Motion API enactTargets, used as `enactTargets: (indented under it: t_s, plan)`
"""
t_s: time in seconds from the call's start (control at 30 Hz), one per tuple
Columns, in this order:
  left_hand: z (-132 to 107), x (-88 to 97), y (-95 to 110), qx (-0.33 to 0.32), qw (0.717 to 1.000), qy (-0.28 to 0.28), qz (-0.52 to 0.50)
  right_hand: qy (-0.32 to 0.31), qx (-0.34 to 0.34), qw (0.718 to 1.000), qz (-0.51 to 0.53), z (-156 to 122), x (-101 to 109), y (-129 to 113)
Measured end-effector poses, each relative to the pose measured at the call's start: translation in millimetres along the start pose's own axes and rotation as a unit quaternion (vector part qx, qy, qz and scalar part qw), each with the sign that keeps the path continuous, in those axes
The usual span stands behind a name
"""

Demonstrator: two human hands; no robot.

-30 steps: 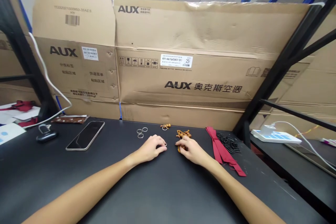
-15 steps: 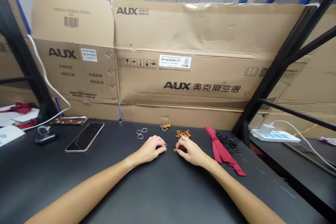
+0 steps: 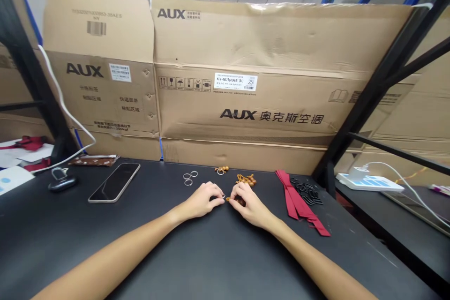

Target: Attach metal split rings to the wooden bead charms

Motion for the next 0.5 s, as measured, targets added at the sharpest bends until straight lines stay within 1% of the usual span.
enactTargets:
  t_s: [0.23,0.5]
  plan:
    - [-0.5,-0.1,1.3,-0.012,1.000,-0.005,-0.005,0.035,0.007,0.999,0.018,-0.2,-2.0,-1.9]
    - [-1.1,-1.3,1.0,-0.022,1.000,-0.014,-0.012,0.045,0.014,0.999,0.021,0.3,-5.9,-1.4]
Point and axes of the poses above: each hand's wrist, its own z-axis towards the middle knuckle, its own x-axis out of the back of the hand, y = z × x, the point moved 4 cm from there along z, towards the middle knuckle, and after that the axes turned 11 degrees about z, right-handed, at the moved point
